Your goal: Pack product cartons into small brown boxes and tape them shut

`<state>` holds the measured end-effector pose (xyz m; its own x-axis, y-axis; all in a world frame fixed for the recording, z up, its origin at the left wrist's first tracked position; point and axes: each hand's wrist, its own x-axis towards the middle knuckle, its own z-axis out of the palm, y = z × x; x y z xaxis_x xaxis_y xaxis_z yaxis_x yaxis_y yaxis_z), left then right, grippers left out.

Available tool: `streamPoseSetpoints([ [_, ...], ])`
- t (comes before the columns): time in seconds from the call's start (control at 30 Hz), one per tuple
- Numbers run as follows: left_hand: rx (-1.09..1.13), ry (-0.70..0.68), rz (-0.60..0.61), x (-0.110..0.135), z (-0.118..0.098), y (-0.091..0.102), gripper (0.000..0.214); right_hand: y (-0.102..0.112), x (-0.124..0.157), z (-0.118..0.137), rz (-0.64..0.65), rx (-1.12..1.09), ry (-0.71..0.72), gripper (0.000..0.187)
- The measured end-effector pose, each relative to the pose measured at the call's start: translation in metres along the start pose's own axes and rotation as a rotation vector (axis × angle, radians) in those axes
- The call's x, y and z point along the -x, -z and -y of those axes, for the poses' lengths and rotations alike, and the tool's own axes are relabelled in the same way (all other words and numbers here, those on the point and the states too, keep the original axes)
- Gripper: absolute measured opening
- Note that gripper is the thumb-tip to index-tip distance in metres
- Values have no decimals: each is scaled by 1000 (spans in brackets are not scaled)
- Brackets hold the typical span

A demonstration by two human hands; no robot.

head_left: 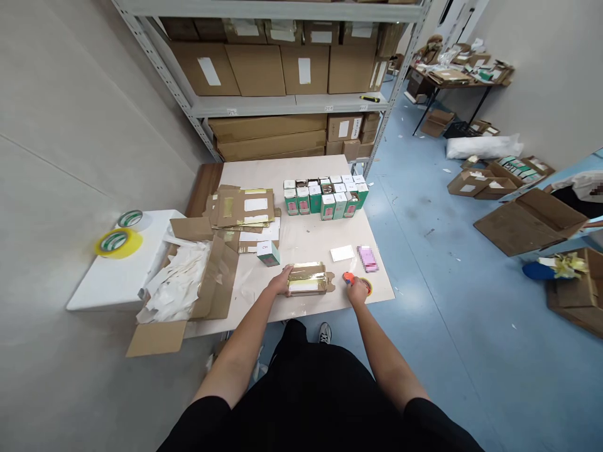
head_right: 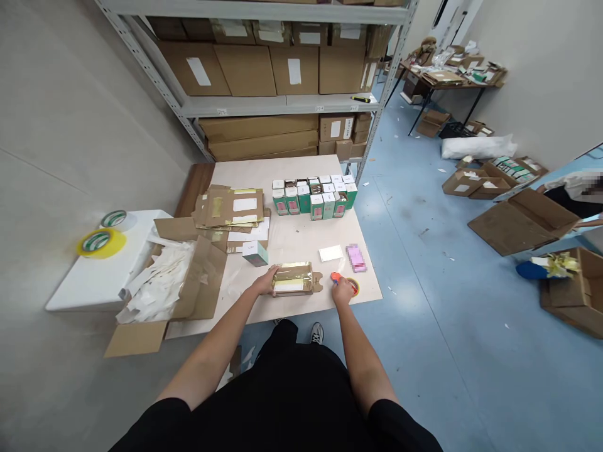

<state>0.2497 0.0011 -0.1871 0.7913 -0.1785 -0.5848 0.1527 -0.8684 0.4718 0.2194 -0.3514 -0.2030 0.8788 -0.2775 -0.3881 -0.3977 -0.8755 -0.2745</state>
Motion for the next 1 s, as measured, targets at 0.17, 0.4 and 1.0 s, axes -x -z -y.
streamPoseSetpoints([
  [0.17, 142, -40, -42, 4, 1, -8, 128, -7, 4, 68, 185, -277, 207, 40],
  [0.4, 229, 364, -243, 2, -6, -37, 58, -18, 0, 87, 249, -306, 124, 23],
  [1.0, 501, 332, -350, -1, -11, -30, 49, -16, -9, 92, 242, -349, 101, 44],
])
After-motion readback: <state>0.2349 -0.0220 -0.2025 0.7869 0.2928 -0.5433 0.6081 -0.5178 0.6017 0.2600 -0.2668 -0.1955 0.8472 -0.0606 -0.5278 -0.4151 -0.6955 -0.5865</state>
